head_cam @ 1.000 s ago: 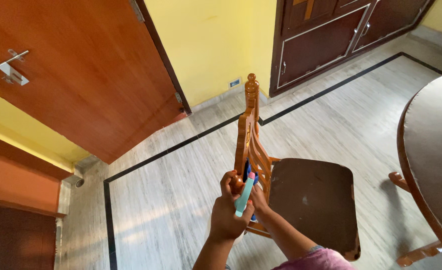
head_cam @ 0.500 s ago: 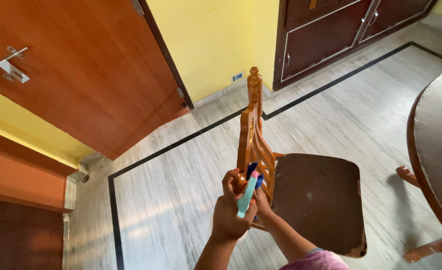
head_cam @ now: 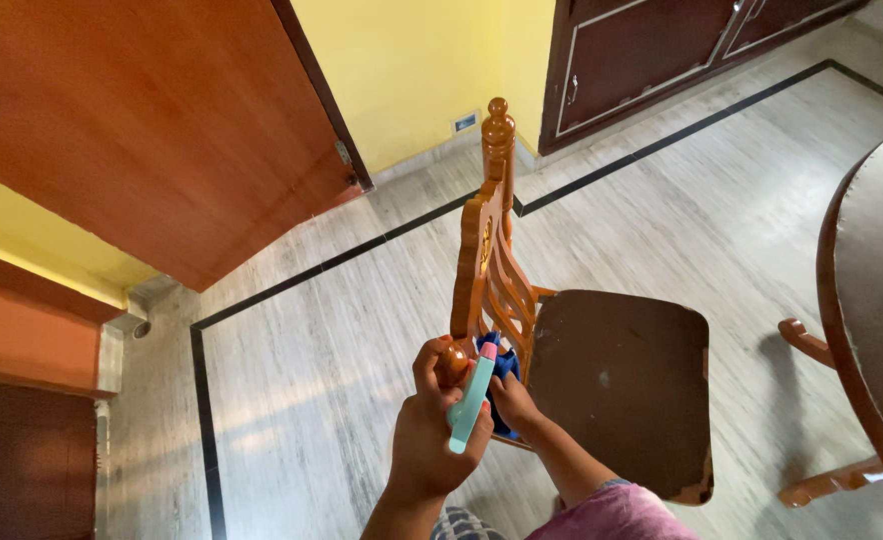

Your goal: The person wipes a wooden chair and a round dining table using a blue cloth and a spray bottle. They spray the chair and wipe its backrest and legs, then move to the table to wipe the surface and a central tray.

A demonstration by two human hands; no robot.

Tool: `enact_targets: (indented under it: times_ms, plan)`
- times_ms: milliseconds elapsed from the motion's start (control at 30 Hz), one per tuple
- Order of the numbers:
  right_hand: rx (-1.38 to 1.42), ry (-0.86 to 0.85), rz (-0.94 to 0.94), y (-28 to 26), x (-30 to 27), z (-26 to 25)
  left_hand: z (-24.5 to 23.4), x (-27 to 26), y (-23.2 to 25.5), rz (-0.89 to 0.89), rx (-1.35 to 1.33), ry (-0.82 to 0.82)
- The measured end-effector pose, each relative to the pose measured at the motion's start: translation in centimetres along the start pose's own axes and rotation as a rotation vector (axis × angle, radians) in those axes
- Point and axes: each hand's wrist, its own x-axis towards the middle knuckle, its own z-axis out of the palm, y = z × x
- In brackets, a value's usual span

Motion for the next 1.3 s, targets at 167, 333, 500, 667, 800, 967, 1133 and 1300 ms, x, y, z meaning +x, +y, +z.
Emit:
enact_targets:
  times_ms: [167, 333, 500, 667, 800, 967, 1133, 1300]
  plan:
    - [-0.09, 0.042, 0.058, 3.5, 1.4, -0.4, 1.0, -0.1, -0.3, 0.055, 0.035, 0.065]
    - [-0.127, 0.03, 0.188, 7.8, 2.9, -0.7, 2.4, -0.9, -1.8, -0.002, -0.075, 0.092]
    - [-0.156, 0.063, 0.181, 10.5, 4.6, -1.6, 5.1, -3.7, -4.0, -0.186, -0.13, 0.078]
    - [0.0, 0.032, 0.178, 7.3, 4.2, -1.6, 7.5, -6.3, -7.1, -0.33, -0.092, 0.015]
    - [0.035, -0.021, 0.029, 1.6, 2.6, -1.3, 9.2, -7.5, -9.4, -0.283, -0.112, -0.004]
    - [0.144, -0.107, -0.002, -2.1, 1.5, -1.7, 11.1, -6.6, -11.2, -0.484, -0.15, -0.031]
    - [0.162, -0.145, -0.041, -1.6, 1.8, -1.6, 12.7, -5.2, -11.3, -0.363, -0.114, 0.022]
    - [0.194, -0.24, 0.02, 0.7, 2.5, -2.1, 13.6, -3.5, -12.1, -0.403, -0.051, 0.007]
